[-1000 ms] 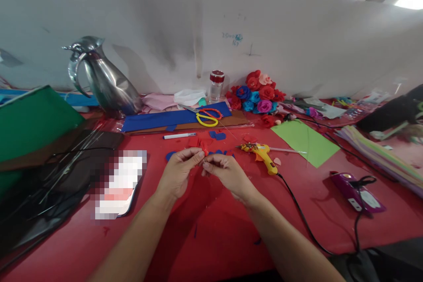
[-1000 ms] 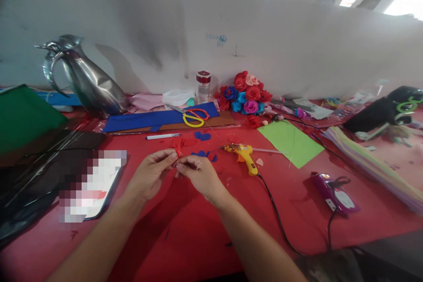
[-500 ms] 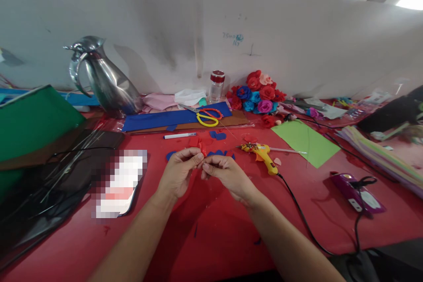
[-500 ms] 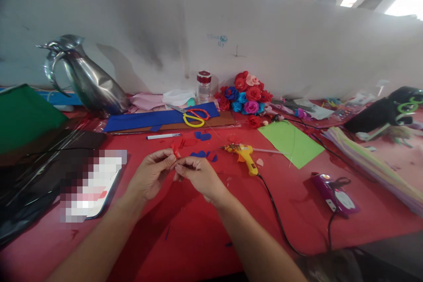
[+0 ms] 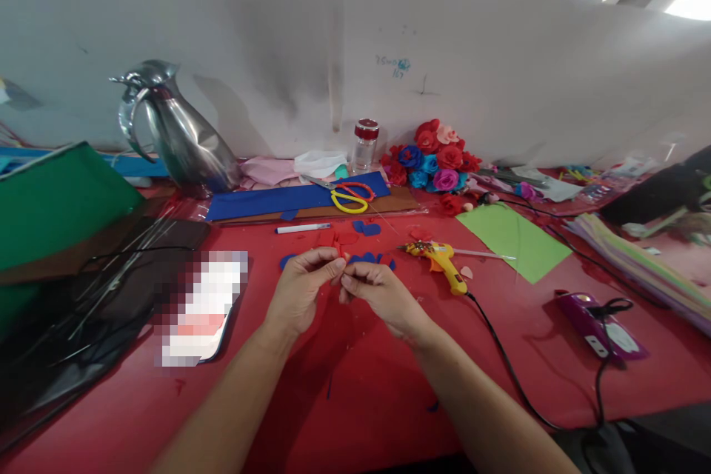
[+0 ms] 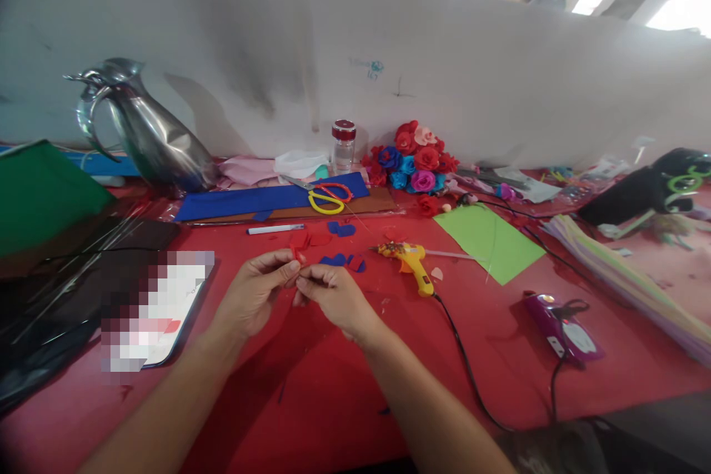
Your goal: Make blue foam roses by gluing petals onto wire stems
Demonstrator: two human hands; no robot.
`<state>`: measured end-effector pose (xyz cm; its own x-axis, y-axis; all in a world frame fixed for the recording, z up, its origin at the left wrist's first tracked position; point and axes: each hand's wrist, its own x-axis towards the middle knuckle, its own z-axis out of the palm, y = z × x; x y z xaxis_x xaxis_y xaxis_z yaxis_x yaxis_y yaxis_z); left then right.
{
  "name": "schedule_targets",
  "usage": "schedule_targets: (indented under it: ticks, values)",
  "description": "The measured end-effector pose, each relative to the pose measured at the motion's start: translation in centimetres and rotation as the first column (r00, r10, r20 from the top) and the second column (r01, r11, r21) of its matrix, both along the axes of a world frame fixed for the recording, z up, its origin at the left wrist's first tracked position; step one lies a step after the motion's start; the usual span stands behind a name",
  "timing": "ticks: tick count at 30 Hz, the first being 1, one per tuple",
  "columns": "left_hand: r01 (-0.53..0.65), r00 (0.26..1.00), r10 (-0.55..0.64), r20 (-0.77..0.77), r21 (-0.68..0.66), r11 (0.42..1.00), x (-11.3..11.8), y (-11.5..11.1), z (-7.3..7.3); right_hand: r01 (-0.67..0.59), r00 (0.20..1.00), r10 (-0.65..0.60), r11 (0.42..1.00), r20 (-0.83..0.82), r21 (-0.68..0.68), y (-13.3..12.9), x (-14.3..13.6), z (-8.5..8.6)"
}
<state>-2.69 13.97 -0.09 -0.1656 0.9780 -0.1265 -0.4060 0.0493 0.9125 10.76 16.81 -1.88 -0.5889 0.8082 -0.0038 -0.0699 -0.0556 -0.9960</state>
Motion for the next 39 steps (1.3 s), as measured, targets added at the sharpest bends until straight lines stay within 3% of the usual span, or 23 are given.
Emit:
schedule_targets:
  ticks: [7, 13, 23, 30, 36, 39]
  values:
    - [0.058, 0.997, -0.057, -0.043, 0.014, 0.998, -0.11, -0.03, 0.28, 0.006, 1.000, -0.006, 1.000, 0.005, 0.009, -0.03, -0.15, -0.02]
    - [0.064, 0.996, -0.063, -0.066, 0.017, 0.998, -0.30, 0.06, -0.02, 0.056, 0.997, -0.061, 0.994, 0.057, 0.093, -0.07, -0.03, 0.11]
    - [0.017, 1.000, -0.017, -0.006, -0.057, 0.998, -0.15, 0.02, -0.32, 0.045, 0.996, -0.051, 0.995, 0.075, 0.089, -0.05, -0.25, -0.59]
    - [-0.034, 0.999, 0.033, -0.029, -0.032, 0.999, -0.04, 0.08, -0.35, 0.093, 0.992, -0.101, 0.988, 0.069, 0.122, 0.04, -0.35, -0.47]
    - [-0.001, 0.998, 0.001, -0.066, -0.003, 1.000, -0.24, 0.07, -0.14, 0.102, 0.991, -0.115, 0.983, 0.074, 0.155, 0.08, -0.19, -0.37]
    - [-0.049, 0.996, 0.049, -0.077, 0.007, 0.999, -0.30, 0.08, -0.17, 0.111, 0.991, -0.120, 0.985, 0.065, 0.134, 0.01, -0.32, -0.66]
